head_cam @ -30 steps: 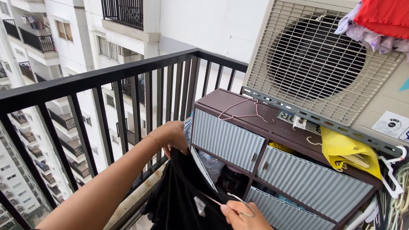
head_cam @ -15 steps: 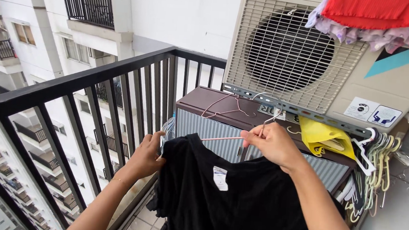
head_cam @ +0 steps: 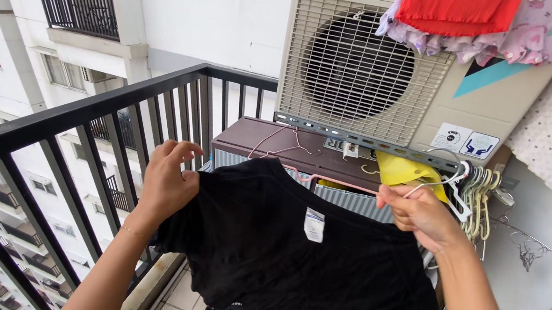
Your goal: Hanging wet laundry on hangers and a multi-clip drying rack on a balcony.
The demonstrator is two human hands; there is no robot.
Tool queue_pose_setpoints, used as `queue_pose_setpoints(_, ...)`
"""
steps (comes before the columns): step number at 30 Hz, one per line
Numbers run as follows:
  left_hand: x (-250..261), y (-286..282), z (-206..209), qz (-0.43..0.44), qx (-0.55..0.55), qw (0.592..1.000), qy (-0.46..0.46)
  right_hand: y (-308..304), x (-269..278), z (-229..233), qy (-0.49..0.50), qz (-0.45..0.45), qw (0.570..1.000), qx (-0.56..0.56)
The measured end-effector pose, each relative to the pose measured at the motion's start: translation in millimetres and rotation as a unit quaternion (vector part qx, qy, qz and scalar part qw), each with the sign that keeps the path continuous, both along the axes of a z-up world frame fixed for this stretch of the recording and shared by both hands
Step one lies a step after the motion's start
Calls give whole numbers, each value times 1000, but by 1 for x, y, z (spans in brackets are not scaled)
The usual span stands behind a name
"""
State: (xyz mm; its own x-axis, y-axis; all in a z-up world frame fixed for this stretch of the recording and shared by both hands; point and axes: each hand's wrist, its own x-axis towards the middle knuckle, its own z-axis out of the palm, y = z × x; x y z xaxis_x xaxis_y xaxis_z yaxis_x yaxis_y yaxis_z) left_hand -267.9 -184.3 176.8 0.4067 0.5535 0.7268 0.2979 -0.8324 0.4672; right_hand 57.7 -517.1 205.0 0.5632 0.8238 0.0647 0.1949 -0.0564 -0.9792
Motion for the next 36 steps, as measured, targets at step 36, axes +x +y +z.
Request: queue_pose_setpoints(36,79,-59,-18,-343,-201,915,74,8,-56,74,-481,-271,791,264)
